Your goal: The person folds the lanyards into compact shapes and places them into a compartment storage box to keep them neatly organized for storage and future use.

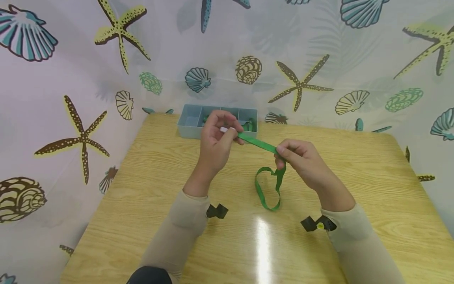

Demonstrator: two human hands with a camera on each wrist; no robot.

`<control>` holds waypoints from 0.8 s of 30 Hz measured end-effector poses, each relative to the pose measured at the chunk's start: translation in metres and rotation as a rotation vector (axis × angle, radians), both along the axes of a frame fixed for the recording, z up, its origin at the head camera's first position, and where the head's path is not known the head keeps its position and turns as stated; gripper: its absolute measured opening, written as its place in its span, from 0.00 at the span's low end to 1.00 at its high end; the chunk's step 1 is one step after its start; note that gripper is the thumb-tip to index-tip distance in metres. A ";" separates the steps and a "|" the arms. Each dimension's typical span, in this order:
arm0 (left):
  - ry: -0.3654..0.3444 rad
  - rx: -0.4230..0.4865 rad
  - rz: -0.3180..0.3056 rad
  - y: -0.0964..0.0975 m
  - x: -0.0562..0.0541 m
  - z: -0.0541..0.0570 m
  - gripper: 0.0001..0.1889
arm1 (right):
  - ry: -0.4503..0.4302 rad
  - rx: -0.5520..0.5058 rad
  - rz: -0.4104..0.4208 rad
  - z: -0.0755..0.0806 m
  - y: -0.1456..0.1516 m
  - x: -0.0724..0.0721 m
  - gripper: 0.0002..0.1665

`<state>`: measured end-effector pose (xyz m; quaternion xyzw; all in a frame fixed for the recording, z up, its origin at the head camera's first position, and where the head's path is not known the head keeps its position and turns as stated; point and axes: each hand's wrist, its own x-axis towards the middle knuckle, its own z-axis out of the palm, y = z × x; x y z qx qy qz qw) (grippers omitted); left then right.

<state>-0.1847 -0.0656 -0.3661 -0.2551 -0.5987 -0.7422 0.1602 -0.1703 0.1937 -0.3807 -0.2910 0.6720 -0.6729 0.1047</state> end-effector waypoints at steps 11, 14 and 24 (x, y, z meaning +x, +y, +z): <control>-0.053 -0.092 -0.017 0.005 -0.010 -0.015 0.09 | 0.074 -0.210 0.065 0.021 -0.002 0.012 0.20; -0.066 -0.132 -0.011 0.006 -0.012 -0.019 0.09 | 0.056 -0.225 0.054 0.024 -0.001 0.014 0.21; -0.122 -0.202 -0.019 0.007 -0.016 -0.027 0.09 | 0.058 -0.207 -0.009 0.030 0.001 0.018 0.20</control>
